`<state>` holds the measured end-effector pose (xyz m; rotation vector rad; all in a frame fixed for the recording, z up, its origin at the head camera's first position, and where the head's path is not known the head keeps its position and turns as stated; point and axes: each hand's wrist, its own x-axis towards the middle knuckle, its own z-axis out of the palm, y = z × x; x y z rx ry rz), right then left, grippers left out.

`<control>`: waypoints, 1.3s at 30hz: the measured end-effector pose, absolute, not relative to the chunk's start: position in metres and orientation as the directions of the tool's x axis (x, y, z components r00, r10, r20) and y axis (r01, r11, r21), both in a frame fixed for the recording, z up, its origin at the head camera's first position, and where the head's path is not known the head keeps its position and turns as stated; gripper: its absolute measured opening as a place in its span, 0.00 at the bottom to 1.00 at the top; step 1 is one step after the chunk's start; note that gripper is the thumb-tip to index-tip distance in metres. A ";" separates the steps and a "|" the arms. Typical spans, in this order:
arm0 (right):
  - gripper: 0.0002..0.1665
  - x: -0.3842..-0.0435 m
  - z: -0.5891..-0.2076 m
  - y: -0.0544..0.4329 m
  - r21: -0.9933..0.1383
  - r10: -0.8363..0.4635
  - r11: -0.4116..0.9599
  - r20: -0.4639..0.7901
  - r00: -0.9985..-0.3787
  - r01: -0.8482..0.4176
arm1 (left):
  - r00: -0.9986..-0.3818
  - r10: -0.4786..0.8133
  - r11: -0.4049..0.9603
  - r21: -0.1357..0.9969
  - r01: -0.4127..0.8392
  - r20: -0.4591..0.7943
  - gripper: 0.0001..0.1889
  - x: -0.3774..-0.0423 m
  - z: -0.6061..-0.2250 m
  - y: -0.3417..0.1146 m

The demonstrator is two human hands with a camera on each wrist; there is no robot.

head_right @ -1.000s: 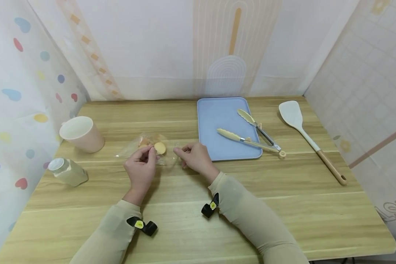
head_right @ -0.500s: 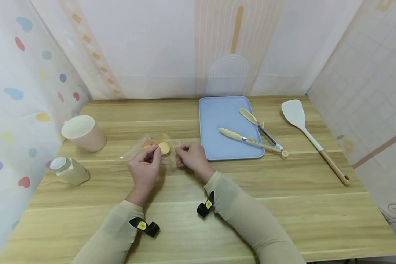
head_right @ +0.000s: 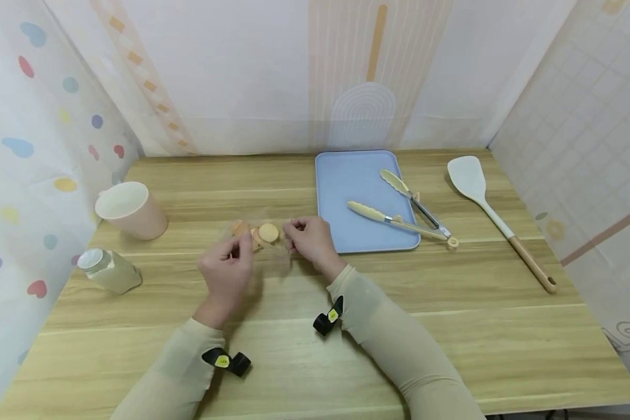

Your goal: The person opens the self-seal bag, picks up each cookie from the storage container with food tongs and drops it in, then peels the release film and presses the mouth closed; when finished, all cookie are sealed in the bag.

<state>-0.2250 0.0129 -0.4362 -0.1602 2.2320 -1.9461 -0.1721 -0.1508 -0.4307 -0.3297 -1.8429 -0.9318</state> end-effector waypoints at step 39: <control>0.12 -0.235 -0.433 0.021 -0.997 -0.168 0.059 -0.067 -0.983 0.058 | -0.566 0.387 0.540 0.319 0.779 0.728 0.03 -0.203 -0.423 -0.157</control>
